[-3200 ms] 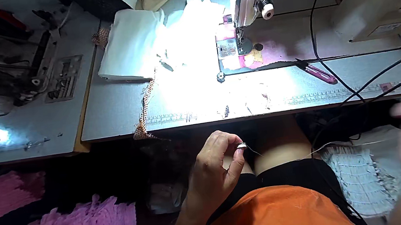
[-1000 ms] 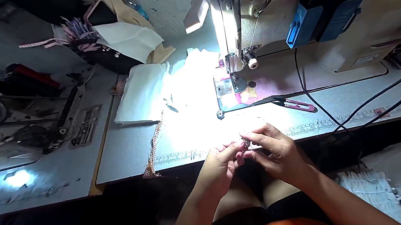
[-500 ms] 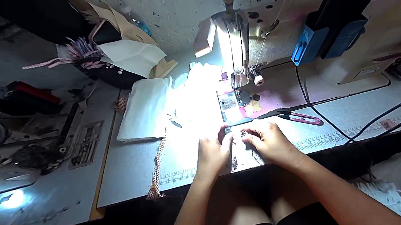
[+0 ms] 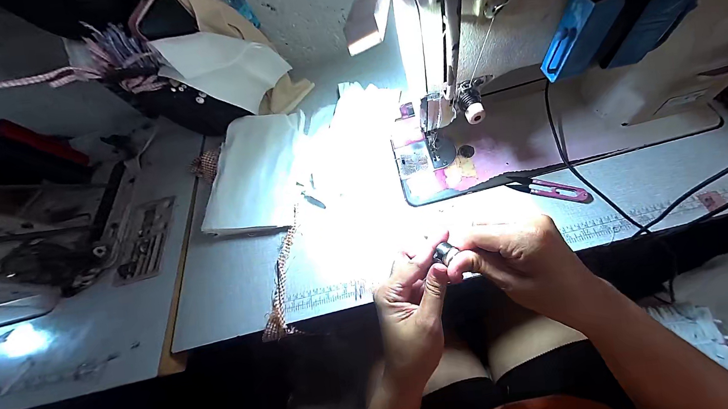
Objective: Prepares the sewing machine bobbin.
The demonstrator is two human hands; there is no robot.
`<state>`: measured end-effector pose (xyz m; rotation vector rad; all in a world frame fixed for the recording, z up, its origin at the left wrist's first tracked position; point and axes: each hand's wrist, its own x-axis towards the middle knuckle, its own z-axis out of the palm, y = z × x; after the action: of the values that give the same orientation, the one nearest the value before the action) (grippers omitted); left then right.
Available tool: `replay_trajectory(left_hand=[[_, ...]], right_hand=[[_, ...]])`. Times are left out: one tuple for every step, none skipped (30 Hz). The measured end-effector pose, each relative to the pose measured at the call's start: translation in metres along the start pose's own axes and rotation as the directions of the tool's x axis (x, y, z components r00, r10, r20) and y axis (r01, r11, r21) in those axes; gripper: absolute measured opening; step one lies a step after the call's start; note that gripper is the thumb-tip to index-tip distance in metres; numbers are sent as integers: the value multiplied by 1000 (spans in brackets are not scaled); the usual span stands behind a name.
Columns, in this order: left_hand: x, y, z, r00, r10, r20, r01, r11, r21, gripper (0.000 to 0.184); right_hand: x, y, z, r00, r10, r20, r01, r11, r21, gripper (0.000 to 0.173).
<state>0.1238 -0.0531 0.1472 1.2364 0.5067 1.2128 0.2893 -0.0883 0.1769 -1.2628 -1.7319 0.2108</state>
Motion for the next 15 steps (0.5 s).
replay_trajectory(left_hand=[[-3, 2, 2, 1000, -6, 19, 7, 1000, -18, 24], [-6, 4, 3, 999, -9, 33, 11, 999, -37, 24], [-8, 6, 4, 999, -12, 42, 14, 998, -58, 24], [-10, 7, 4, 998, -15, 55, 20, 997, -75, 23], [-12, 8, 3, 997, -18, 80, 25, 996, -90, 24], [-14, 9, 1, 994, -16, 111, 26, 995, -93, 25], [-16, 11, 0, 991, -12, 131, 22, 997, -76, 26], [-17, 12, 1, 992, -10, 128, 17, 998, -54, 25], [-19, 14, 2, 994, -14, 111, 18, 999, -38, 23], [-21, 15, 3, 995, -29, 95, 33, 998, -45, 20], [-23, 18, 4, 995, -56, 88, 62, 995, -73, 18], [-24, 21, 5, 992, -95, 83, 104, 988, -115, 19], [-25, 26, 6, 988, -139, 70, 149, 975, -163, 20], [-26, 31, 6, 983, -175, 57, 183, 961, -208, 21], [-27, 34, 6, 979, -198, 50, 204, 947, -249, 20]], right_hand=[[-1, 1, -2, 999, -40, 17, 41, 999, -9, 25], [-2, 1, -3, 997, -70, 39, 70, 998, -6, 26], [-3, 1, -4, 995, -88, 53, 88, 996, 1, 27], [-4, -1, -5, 993, -95, 64, 94, 995, 9, 27], [-6, -3, -6, 993, -92, 72, 91, 996, 18, 28], [-7, -5, -7, 993, -88, 82, 86, 996, 24, 27], [-8, -7, -8, 992, -83, 91, 82, 996, 24, 28], [-9, -10, -9, 992, -78, 101, 76, 997, 20, 28], [-11, -13, -9, 991, -69, 114, 66, 997, 24, 29], [-13, -15, -10, 991, -60, 123, 55, 997, 45, 28], [-14, -16, -13, 990, -53, 129, 42, 995, 89, 28], [-15, -17, -16, 991, -41, 129, 22, 988, 150, 27], [-16, -16, -20, 993, -23, 114, -2, 977, 213, 27], [-18, -16, -24, 996, 4, 91, -28, 965, 260, 26], [-20, -16, -28, 998, 32, 57, -48, 952, 302, 27]])
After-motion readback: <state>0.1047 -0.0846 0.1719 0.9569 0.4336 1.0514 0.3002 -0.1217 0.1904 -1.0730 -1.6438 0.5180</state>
